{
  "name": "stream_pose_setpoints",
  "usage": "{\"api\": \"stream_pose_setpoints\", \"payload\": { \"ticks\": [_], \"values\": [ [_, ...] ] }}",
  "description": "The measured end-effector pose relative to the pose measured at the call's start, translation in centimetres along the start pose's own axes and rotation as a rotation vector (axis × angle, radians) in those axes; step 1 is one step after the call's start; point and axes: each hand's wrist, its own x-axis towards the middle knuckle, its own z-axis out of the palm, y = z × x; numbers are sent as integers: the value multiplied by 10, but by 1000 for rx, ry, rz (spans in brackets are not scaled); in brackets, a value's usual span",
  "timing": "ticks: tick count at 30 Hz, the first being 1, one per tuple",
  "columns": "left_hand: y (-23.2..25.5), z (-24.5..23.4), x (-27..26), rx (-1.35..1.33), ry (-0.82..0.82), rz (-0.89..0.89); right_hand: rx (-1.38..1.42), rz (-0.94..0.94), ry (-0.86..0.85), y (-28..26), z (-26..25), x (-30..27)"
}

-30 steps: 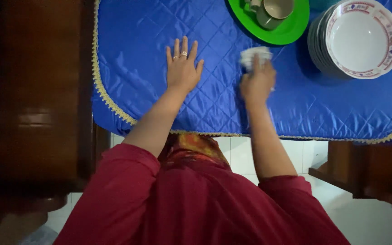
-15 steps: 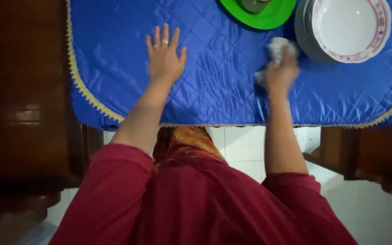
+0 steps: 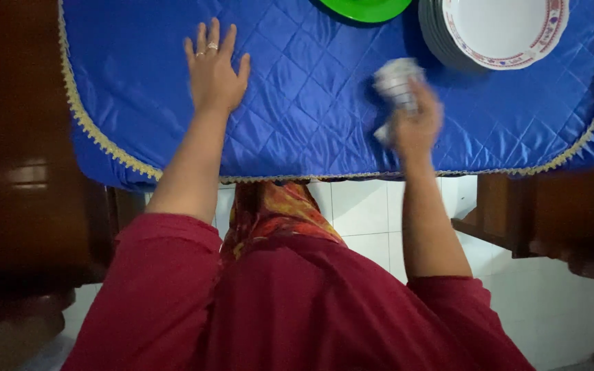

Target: The person wipes a blue tablecloth with a cloth, then picks up plates one by one from a stack and places them on the table. The person continues wiping the table surface around the placed plates.

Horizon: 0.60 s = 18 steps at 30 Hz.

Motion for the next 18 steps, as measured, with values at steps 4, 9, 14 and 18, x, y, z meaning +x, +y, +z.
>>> {"api": "stream_pose_setpoints", "payload": {
  "ticks": [4,9,14,18],
  "values": [
    [-1,5,1,-8,36,-8,-283,92,-13,26,-6,4],
    [4,0,0,-36,-28,-57,-139,-324,-145,-73,45,-17],
    [-2,8,1,-33,11,-37,291,-86,-493,-83,49,-12],
    [-3,8,0,-58,41,-27,159,160,-32,-14,38,38]
  ]
}}
